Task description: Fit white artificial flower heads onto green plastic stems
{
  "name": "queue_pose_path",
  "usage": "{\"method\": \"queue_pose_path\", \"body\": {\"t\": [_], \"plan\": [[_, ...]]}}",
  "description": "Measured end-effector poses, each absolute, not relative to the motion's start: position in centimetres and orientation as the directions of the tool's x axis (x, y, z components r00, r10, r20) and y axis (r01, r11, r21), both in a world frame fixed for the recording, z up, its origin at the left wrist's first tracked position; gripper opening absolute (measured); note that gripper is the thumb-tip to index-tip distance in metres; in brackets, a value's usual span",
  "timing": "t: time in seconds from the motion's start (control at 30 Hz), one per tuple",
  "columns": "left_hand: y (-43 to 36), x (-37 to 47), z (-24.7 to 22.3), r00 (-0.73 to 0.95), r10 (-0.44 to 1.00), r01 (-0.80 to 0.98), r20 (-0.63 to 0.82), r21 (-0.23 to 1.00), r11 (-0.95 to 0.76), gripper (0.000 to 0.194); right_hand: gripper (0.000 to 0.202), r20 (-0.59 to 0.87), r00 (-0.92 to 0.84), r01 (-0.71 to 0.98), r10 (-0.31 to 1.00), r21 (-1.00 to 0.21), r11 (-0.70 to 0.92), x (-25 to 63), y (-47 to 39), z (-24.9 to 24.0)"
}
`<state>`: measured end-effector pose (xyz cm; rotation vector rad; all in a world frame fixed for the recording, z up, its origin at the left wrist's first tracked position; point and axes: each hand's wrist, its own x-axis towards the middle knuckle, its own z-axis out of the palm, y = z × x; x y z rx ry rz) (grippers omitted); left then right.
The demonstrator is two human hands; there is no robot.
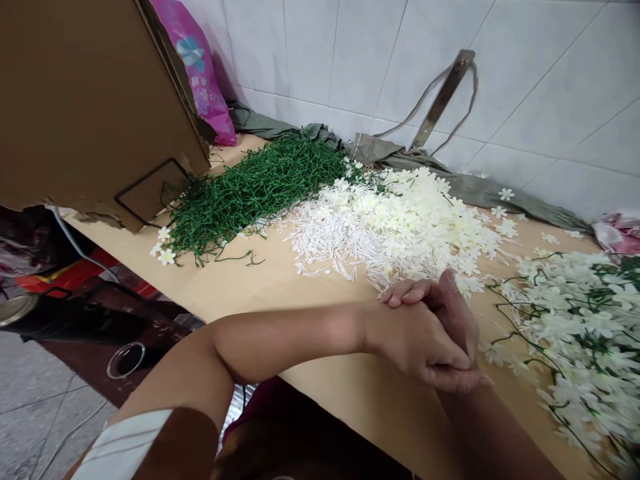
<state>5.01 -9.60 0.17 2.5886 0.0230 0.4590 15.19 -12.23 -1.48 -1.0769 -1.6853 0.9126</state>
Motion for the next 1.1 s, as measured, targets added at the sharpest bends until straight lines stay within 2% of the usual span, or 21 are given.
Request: {"method": "queue_pose_path", "body": {"t": [0.1,0.13,0.17,0.2,0.23,0.27,0.33,0.37,0.43,0.47,0.53,0.7,0.83,0.97,1.1], "plan": [[-9.1,3.5,2.0,0.956,0.228,0.078,0.187,0.586,-0.807,0.047,0.066,0.245,-0.051,0.168,0.968,-0.954,0.25,15.0,-12.4,-1.2],[-8.5,2.4,2.9,0.951,0.287,0.172,0.114,0.576,-0.799,0.043,0.057,0.208,0.002,0.144,0.978,-0.968,0.206,15.0,-12.4,-1.1],[-7.8,1.1,3.7,0.918,0.393,0.312,0.057,0.506,-0.804,0.038,0.049,0.189,0.044,0.143,0.981,-0.973,0.181,15.0,-12.5,-1.1],[-6.8,-0.6,4.5,0.826,0.563,0.512,0.025,0.384,-0.768,0.037,0.042,0.197,0.07,0.169,0.978,-0.969,0.183,15.1,-12.4,-1.2],[-5.7,-2.5,5.1,0.68,0.731,0.695,0.056,0.266,-0.668,0.035,0.037,0.235,0.08,0.22,0.969,-0.952,0.213,15.2,-12.4,-1.3],[-4.5,-4.4,5.4,0.468,0.867,0.851,0.172,0.175,-0.494,0.031,0.033,0.298,0.065,0.289,0.952,-0.919,0.268,15.4,-12.3,-1.4],[-2.2,-8.3,5.4,0.142,0.941,0.984,0.307,0.058,-0.167,0.034,0.028,0.405,-0.002,0.42,0.914,-0.83,0.368,15.7,-12.0,-1.7],[-1.2,-10.1,5.1,0.038,0.95,0.999,0.31,0.003,-0.041,0.04,0.025,0.433,-0.045,0.47,0.9,-0.786,0.402,15.8,-11.9,-1.8],[0.1,-12.6,4.3,-0.043,0.971,0.993,0.236,-0.094,0.067,0.04,0.023,0.445,-0.147,0.546,0.884,-0.709,0.447,15.7,-11.7,-2.0],[0.5,-13.5,4.0,-0.047,0.987,0.99,0.155,-0.125,0.066,0.035,0.023,0.437,-0.198,0.572,0.878,-0.675,0.465,15.7,-11.6,-2.1],[0.8,-14.4,3.5,-0.063,0.993,0.988,0.096,-0.132,0.075,0.034,0.025,0.409,-0.281,0.603,0.868,-0.628,0.491,15.5,-11.5,-2.3],[1.0,-14.4,3.2,-0.083,0.995,0.989,0.059,-0.119,0.09,0.043,0.029,0.337,-0.358,0.645,0.871,-0.585,0.492,15.6,-11.3,-2.6],[1.3,-14.2,2.9,-0.025,0.999,0.99,0.034,-0.141,0.03,0.037,0.034,0.243,-0.407,0.693,0.88,-0.546,0.471,15.5,-11.5,-2.5],[1.5,-14.5,3.4,-0.045,0.991,0.999,0.123,-0.021,0.048,0.033,0.033,0.191,-0.444,0.725,0.876,-0.498,0.476,15.3,-11.4,-2.3],[1.9,-15.0,5.4,-0.155,0.941,0.969,0.301,0.232,0.086,0.026,0.033,0.166,-0.445,0.73,0.88,-0.502,0.464,15.4,-11.3,-2.3]]}}
